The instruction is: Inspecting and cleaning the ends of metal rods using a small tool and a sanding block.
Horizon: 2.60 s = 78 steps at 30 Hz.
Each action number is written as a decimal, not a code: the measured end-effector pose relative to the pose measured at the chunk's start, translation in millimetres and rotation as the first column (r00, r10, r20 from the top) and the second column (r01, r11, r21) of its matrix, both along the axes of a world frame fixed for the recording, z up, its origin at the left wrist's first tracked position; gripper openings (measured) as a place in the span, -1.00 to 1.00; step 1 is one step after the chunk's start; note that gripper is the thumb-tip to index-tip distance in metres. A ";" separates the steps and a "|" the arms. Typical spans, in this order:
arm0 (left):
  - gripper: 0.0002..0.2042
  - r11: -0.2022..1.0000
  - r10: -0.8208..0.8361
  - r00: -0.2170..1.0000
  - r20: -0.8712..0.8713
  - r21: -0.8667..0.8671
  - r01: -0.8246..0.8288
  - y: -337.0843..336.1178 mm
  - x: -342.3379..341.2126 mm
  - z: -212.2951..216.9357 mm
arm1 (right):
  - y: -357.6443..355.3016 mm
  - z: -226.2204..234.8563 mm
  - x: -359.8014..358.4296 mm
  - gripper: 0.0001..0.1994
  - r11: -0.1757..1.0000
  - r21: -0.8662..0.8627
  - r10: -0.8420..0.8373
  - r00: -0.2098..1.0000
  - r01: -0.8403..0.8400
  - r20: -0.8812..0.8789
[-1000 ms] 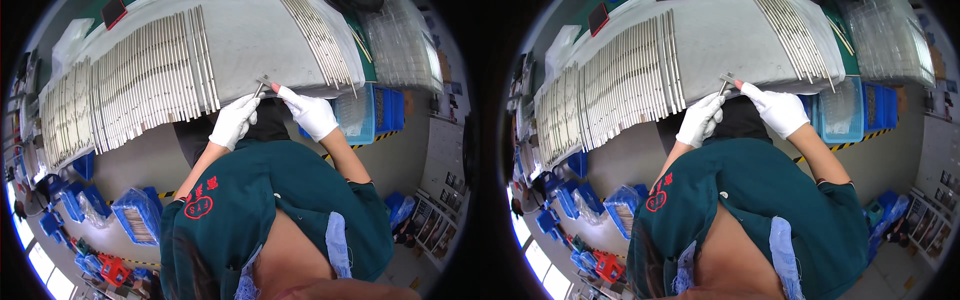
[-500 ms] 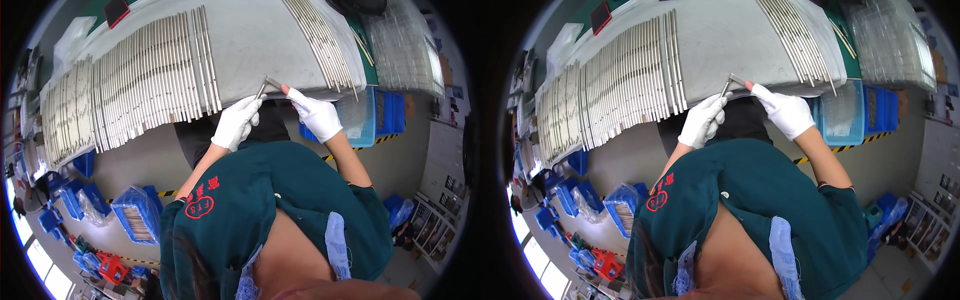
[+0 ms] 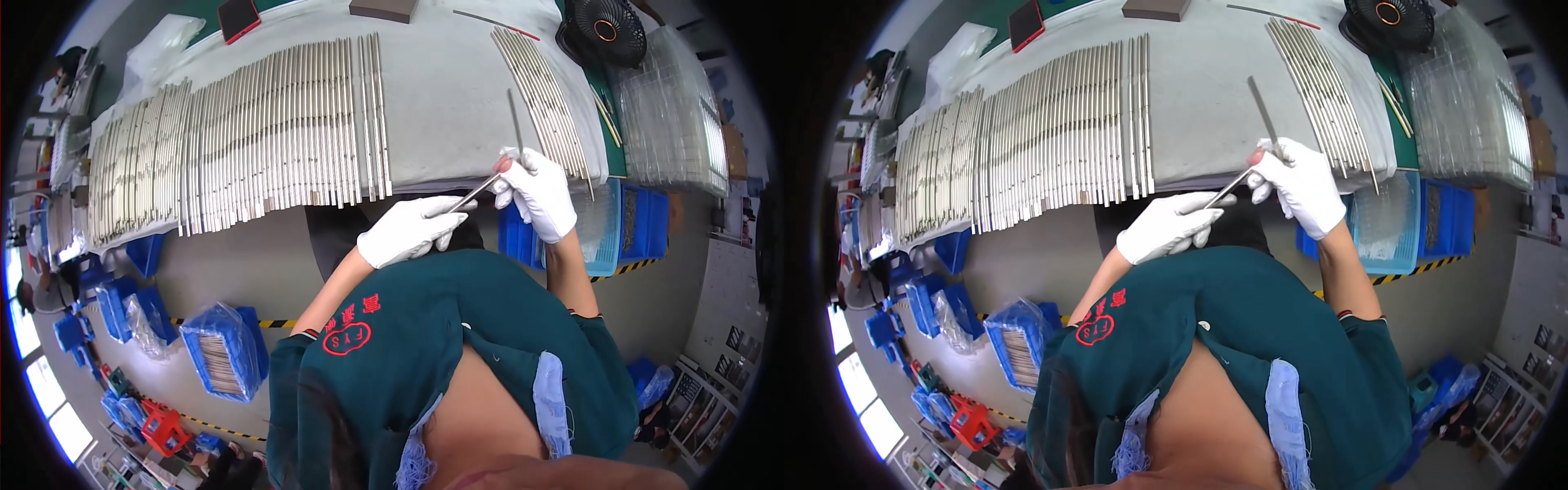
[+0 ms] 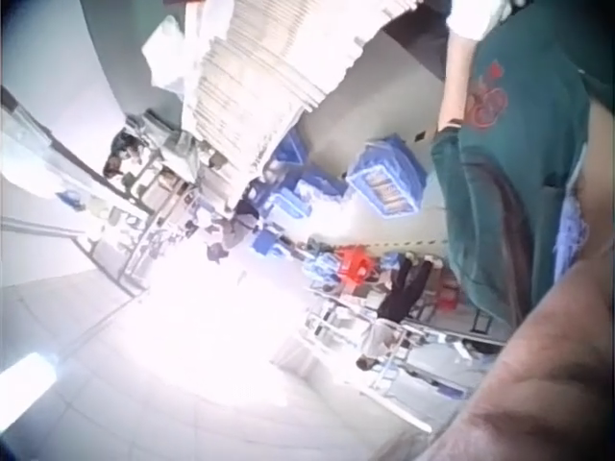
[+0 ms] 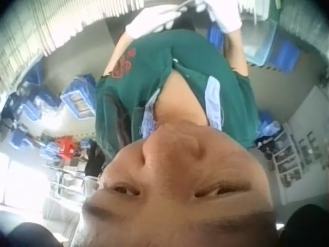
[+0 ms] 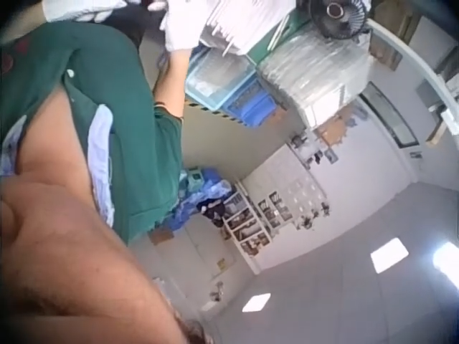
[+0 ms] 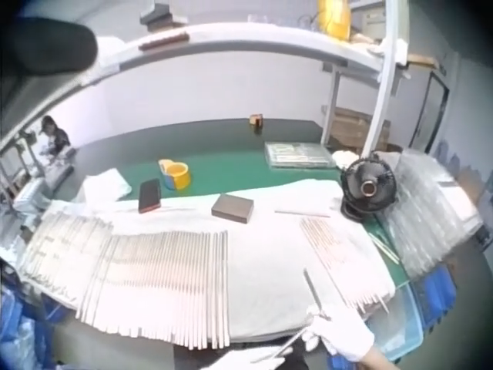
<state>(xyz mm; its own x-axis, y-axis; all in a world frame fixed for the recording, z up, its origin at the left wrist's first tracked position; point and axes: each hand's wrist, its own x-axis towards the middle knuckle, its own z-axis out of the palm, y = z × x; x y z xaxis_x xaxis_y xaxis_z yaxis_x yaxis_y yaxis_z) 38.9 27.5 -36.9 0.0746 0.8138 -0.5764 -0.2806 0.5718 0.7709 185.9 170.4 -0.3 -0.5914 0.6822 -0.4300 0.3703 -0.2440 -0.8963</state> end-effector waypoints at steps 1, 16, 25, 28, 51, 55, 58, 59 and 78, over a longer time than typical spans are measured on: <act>-0.62 0.998 -0.068 0.996 -0.063 0.004 0.068 -2.5 -6.8 7.9 | 4.6 -4.9 7.8 -0.72 0.998 0.005 -0.064 0.990 0.065 -0.126; -0.46 0.882 0.356 -0.171 -0.919 0.270 0.386 -7.7 -38.3 -17.9 | 18.3 -34.9 41.1 -0.76 0.823 0.414 -0.353 0.921 0.389 -0.164; -0.76 0.564 0.697 0.100 -0.710 0.629 0.534 -6.7 -34.4 1.5 | 16.8 -16.2 40.8 -0.68 0.874 0.412 -0.261 0.964 0.257 -0.047; -0.80 0.196 0.903 0.325 -0.280 0.943 0.268 -3.0 -42.4 28.7 | 24.0 -24.2 30.2 -0.58 0.756 0.646 -0.091 0.960 -0.106 0.265; -0.73 0.895 0.167 0.986 0.027 0.414 -0.163 11.0 -25.8 36.6 | 81.8 -24.6 -34.8 -0.72 0.460 0.591 -0.159 0.594 -0.663 0.789; -0.68 0.939 -0.035 0.999 -0.016 0.342 0.038 -1.4 -10.5 12.8 | 109.2 -14.4 -24.9 -0.65 0.504 0.566 -0.054 0.631 -0.652 0.774; -0.65 0.990 0.031 0.984 0.178 0.132 -0.055 -5.2 -1.9 -17.2 | 101.7 0.6 -25.1 -0.64 0.418 0.695 -0.083 0.738 -0.585 0.670; -0.66 0.990 0.076 0.978 0.192 0.105 -0.098 -6.3 1.4 -25.9 | 95.7 7.3 -28.3 -0.64 0.434 0.714 -0.074 0.768 -0.549 0.636; -0.60 0.930 0.368 0.860 0.355 -0.142 -0.339 7.0 1.5 -44.3 | 45.7 0.7 -24.3 -0.58 0.569 0.674 0.244 0.880 -0.471 0.408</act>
<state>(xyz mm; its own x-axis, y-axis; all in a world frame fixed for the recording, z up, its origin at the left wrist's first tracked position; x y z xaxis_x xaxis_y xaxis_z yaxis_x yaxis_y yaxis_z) 40.4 34.6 -81.3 0.0086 0.7833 -0.6216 -0.7298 0.4299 0.5316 161.6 216.1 0.4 -0.8121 0.5817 -0.0459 0.5015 0.6556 -0.5646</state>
